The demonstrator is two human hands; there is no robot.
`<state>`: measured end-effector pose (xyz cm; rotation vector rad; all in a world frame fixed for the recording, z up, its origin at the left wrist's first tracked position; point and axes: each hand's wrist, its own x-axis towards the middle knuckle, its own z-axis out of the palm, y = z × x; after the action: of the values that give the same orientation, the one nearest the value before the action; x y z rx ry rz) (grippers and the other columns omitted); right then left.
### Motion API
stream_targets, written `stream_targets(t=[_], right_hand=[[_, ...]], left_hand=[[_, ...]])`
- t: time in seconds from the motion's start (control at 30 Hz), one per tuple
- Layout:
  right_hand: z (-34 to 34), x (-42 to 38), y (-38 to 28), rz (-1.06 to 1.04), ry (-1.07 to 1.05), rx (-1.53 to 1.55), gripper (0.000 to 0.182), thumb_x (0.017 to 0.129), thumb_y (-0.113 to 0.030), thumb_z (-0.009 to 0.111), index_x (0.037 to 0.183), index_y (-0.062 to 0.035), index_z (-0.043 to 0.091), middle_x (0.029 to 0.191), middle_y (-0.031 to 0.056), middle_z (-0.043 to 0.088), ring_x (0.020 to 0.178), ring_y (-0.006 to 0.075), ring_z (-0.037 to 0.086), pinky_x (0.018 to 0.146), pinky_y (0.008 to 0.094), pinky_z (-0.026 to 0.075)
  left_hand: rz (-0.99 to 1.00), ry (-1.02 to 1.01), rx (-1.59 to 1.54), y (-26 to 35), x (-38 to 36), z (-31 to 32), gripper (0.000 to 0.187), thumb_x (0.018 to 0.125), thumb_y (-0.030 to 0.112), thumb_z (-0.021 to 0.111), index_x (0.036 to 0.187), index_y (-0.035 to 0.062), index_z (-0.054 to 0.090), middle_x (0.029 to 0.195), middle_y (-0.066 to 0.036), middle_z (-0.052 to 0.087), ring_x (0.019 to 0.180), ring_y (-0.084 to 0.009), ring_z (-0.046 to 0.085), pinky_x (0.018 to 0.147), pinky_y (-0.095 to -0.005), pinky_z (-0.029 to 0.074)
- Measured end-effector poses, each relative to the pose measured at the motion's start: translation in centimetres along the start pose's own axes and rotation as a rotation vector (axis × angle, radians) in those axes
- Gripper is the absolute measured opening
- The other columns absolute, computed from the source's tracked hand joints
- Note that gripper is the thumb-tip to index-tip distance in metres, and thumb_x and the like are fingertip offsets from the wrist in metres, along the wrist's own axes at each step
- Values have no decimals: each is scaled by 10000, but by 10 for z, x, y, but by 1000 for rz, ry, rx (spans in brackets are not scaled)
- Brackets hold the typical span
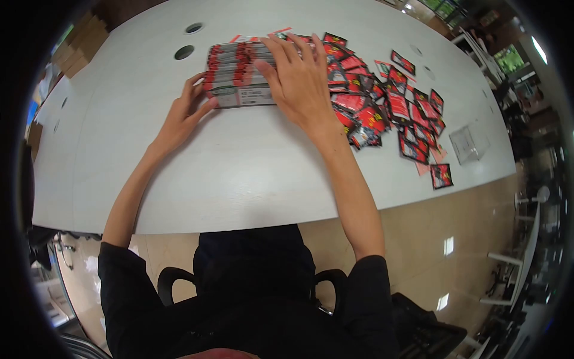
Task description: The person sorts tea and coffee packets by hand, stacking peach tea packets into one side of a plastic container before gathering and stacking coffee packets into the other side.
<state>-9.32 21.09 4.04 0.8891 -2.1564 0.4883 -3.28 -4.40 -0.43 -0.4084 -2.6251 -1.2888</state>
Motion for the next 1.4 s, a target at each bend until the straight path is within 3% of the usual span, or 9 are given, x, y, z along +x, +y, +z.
stream_targets(t=[0.13,0.23,0.37,0.47,0.57,0.77,0.9,1.17,1.4], right_hand=[[-24,7,29,81,263,-6,321,1024,-327,483,1157,-91,655,1032,73,713,1131,266,599,1143,508,233],[-40,-3,65,253,325,-79,292,1024,-298,484,1124,-83,656,1016,88,710,1061,262,625,1134,506,243],[-52,-38,122,400,220,-266,283,1017,-296,499,1091,-84,671,1014,105,710,1007,275,642,1128,509,248],[-60,-74,162,518,57,-416,309,989,-327,558,1104,-67,680,1046,114,717,1036,292,654,1074,479,357],[-72,-93,183,762,-31,207,384,919,-346,677,1172,-57,676,1103,139,722,1066,268,683,887,383,518],[-91,-108,208,559,-62,31,305,932,-304,671,1163,-106,699,1147,91,716,1052,208,686,893,340,511],[-100,-107,205,488,-120,-294,247,926,-272,656,1128,-134,687,1145,125,691,1063,311,640,922,429,486],[-89,-144,259,802,-130,-272,670,1018,-526,383,1462,-24,392,1262,251,622,1222,409,561,1076,525,342],[-95,-128,253,779,-70,-367,493,912,-394,607,1297,-87,587,1083,101,725,1113,322,620,1024,489,398]], left_hand=[[12,-21,-22,-1,1,-4,591,1013,277,564,1491,76,281,1399,-227,544,1257,-337,572,1043,-424,429],[44,-3,-13,0,1,-3,612,1012,265,565,1513,91,259,1398,-214,551,1257,-334,573,1058,-423,415],[45,17,28,-1,1,-1,636,1012,280,566,1529,97,244,1388,-210,562,1253,-314,579,1054,-413,413],[17,-4,-8,1,1,-3,641,1010,292,567,1529,88,249,1384,-202,568,1269,-313,567,1067,-417,407],[-49,-30,-30,3,0,-5,639,1011,287,567,1532,83,258,1391,-210,557,1300,-320,537,1087,-420,392],[27,-37,35,-6,0,-4,638,1018,269,558,1548,92,252,1407,-238,526,1336,-331,495,1101,-412,378],[59,13,41,0,-1,-1,656,1021,282,551,1558,91,226,1387,-238,544,1312,-332,519,1096,-414,385],[-16,25,34,4,0,-1,657,1034,343,516,1565,109,209,1330,-214,594,1258,-312,568,1097,-434,390],[-33,39,42,5,-2,-1,661,1031,357,518,1563,110,214,1321,-204,601,1264,-306,563,1111,-457,376]])
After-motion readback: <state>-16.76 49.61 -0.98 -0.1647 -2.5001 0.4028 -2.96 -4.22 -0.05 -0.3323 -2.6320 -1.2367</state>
